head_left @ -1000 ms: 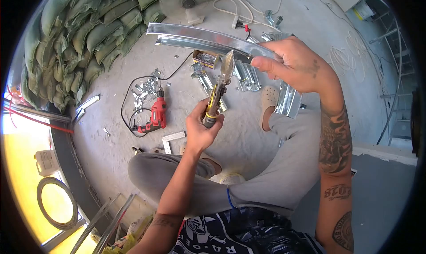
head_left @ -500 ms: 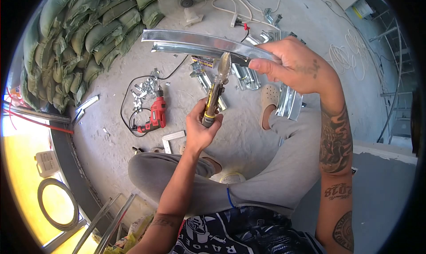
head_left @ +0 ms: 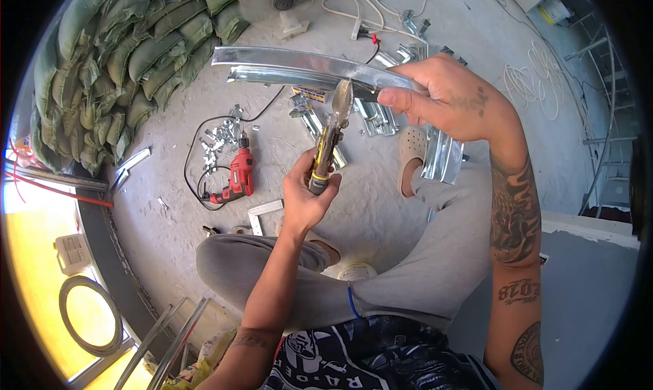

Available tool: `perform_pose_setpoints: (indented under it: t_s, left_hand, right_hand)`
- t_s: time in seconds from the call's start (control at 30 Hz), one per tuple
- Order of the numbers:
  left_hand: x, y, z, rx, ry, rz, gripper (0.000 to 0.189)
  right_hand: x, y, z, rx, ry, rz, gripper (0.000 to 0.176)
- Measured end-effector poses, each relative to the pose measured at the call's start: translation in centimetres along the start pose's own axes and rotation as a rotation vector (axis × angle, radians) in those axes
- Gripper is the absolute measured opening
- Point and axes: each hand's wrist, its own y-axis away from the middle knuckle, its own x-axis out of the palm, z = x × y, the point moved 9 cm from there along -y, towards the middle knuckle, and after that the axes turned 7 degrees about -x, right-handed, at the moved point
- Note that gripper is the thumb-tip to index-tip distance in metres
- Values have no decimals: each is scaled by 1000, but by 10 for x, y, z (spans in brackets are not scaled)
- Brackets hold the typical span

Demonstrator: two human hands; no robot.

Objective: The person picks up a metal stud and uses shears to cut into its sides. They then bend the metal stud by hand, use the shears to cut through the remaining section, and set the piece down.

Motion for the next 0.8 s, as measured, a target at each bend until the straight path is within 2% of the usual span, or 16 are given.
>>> perform_pose_setpoints:
  t_s: [0.27,0.37,0.43,0.47,0.57,0.63,0.67,0.73,0.8]
  left_hand:
    - [0,1,-2,28,-23,-18,45]
    - [0,1,-3,32,-33,-24,41]
    - [-1,3,-5,24,-52,-69,29]
    - [-1,4,-6,24,-52,-71,29]
    - [-4,9,-14,108,-217,-160,23]
    - [-7,10,-10,91,-180,-211,25]
    - [-8,10,-10,91,-177,-213,25]
    - [-8,6,1,-32,-195,-152,26]
    - [-6,2,-1,45,-143,-142,30]
  right_hand:
    - [2,0,-1,2,-21,9,61]
    - [3,0,-2,2,-43,6,59]
    - [1,-2,0,-32,76,0,54]
    - [2,-2,1,-34,75,1,54]
    - [-3,-3,1,-42,254,-77,47]
    - [-10,-1,10,-301,343,-319,44]
    - [-11,-1,12,-302,345,-317,44]
    - [-9,-3,6,-208,318,-261,44]
    - [-9,-5,1,-156,294,-224,46]
